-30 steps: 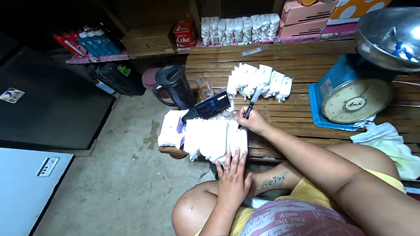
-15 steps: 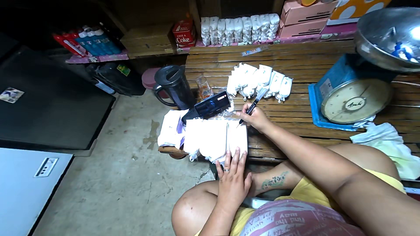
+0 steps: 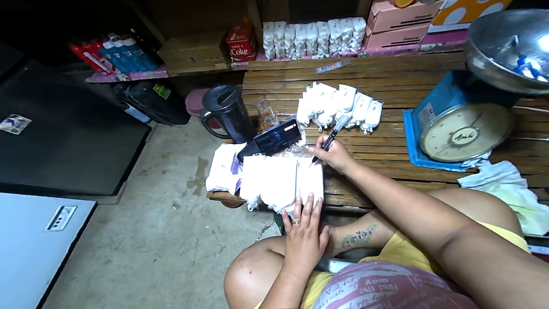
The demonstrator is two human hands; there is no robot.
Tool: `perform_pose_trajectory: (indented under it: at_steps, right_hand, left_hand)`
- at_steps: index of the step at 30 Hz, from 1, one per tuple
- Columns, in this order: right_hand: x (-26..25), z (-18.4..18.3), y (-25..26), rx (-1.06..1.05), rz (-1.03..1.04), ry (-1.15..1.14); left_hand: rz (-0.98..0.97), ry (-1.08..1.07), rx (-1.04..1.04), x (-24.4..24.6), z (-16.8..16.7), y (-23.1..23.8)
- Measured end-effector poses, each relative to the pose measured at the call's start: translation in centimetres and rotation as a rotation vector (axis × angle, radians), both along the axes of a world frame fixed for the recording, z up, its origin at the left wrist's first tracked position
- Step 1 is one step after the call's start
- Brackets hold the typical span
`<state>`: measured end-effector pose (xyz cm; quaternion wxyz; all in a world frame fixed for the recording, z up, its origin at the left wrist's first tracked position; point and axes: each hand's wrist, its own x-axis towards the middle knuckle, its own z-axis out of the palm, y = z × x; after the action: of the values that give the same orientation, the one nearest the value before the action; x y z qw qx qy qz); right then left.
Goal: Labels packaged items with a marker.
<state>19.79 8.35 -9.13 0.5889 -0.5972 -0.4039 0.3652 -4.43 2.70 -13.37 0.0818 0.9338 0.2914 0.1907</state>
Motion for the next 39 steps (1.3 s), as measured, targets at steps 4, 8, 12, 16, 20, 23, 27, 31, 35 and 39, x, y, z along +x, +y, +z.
perform_pose_trajectory:
  at_steps: [4, 8, 12, 16, 20, 23, 27, 31, 35, 39]
  right_hand:
    - [0.1, 0.05, 0.07, -0.003, 0.001, -0.021]
    - [0.18, 0.27, -0.02, 0.005, -0.002, -0.038]
    - [0.26, 0.11, 0.02, -0.004, 0.017, -0.04]
    - [0.28, -0.01, 0.05, 0.003, 0.021, -0.021]
    - [0.34, -0.1, 0.08, -0.002, 0.017, -0.009]
    - [0.32, -0.1, 0.07, 0.001, 0.019, -0.01]
    - [0.27, -0.07, 0.1, 0.001, 0.025, 0.003]
    - [0.38, -0.24, 0.12, -0.013, 0.014, -0.02]
    - [0.31, -0.06, 0.11, -0.025, 0.016, -0.006]
    - [0.33, -0.06, 0.13, -0.033, 0.025, -0.008]
  left_hand:
    - [0.002, 0.001, -0.001, -0.02, -0.04, -0.04]
    - [0.006, 0.003, 0.004, -0.02, -0.05, -0.08]
    - [0.004, -0.003, 0.002, 0.04, -0.07, -0.01]
    - [0.003, -0.001, 0.005, -0.02, -0.06, -0.02]
    - [0.004, 0.003, 0.007, -0.01, -0.06, -0.02]
    - [0.003, 0.003, -0.002, -0.05, -0.1, -0.05]
    - [0.0, 0.0, -0.003, -0.06, -0.09, -0.04]
    - [-0.003, 0.001, -0.012, -0.04, 0.0, -0.05]
    - [-0.003, 0.004, -0.01, -0.02, -0.04, 0.0]
    - [-0.004, 0.007, -0.017, -0.04, -0.02, 0.0]
